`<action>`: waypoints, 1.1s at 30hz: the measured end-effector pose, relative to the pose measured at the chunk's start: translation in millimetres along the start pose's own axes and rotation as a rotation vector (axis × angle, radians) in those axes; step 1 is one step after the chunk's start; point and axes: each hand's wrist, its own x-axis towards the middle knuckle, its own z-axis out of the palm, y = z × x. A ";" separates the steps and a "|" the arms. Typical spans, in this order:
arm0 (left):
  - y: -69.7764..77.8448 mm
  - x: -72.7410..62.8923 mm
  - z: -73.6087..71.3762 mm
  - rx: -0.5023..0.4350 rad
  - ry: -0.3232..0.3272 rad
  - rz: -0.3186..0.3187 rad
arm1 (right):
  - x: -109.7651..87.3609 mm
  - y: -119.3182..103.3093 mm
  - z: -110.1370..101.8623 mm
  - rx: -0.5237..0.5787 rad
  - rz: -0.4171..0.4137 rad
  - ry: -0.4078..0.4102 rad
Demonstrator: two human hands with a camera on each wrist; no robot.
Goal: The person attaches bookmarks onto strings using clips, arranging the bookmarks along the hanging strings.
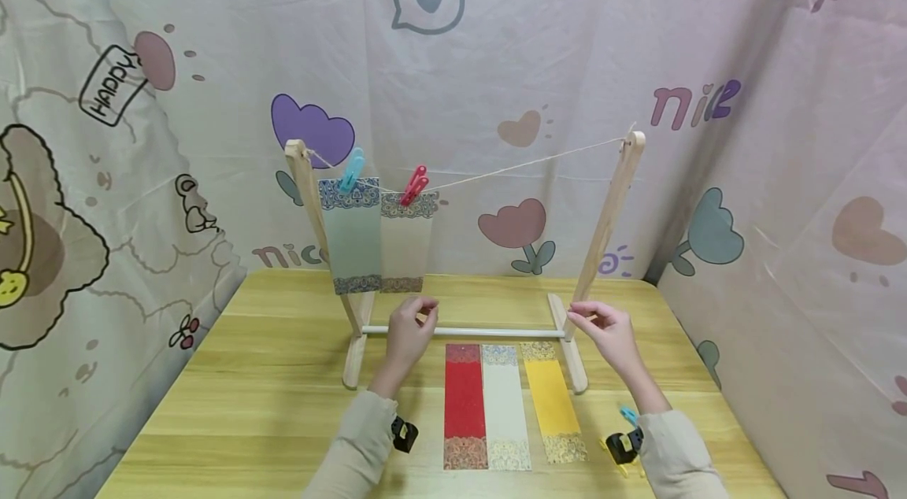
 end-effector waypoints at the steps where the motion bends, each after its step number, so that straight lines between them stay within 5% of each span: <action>1: -0.5 -0.9 0.7 -0.005 -0.013 -0.007 | -1.7 1.2 -0.5 -0.002 0.002 0.000; 11: -7.7 -15.4 6.1 -0.010 -0.182 -0.129 | -19.7 11.8 -3.8 -0.008 0.005 -0.002; 23: -16.0 -31.5 14.9 0.010 -0.235 -0.181 | -40.9 52.1 -12.6 0.021 0.008 0.005; 24: -16.4 -32.7 15.5 0.007 -0.242 -0.189 | -43.7 70.5 -14.5 0.069 -0.018 -0.014; 29: -16.6 -38.4 17.3 0.010 -0.268 -0.207 | -52.7 74.6 -15.4 0.083 -0.001 -0.005; 33: -16.8 -41.5 18.4 0.035 -0.287 -0.173 | -60.1 60.4 -16.7 -0.010 0.066 0.022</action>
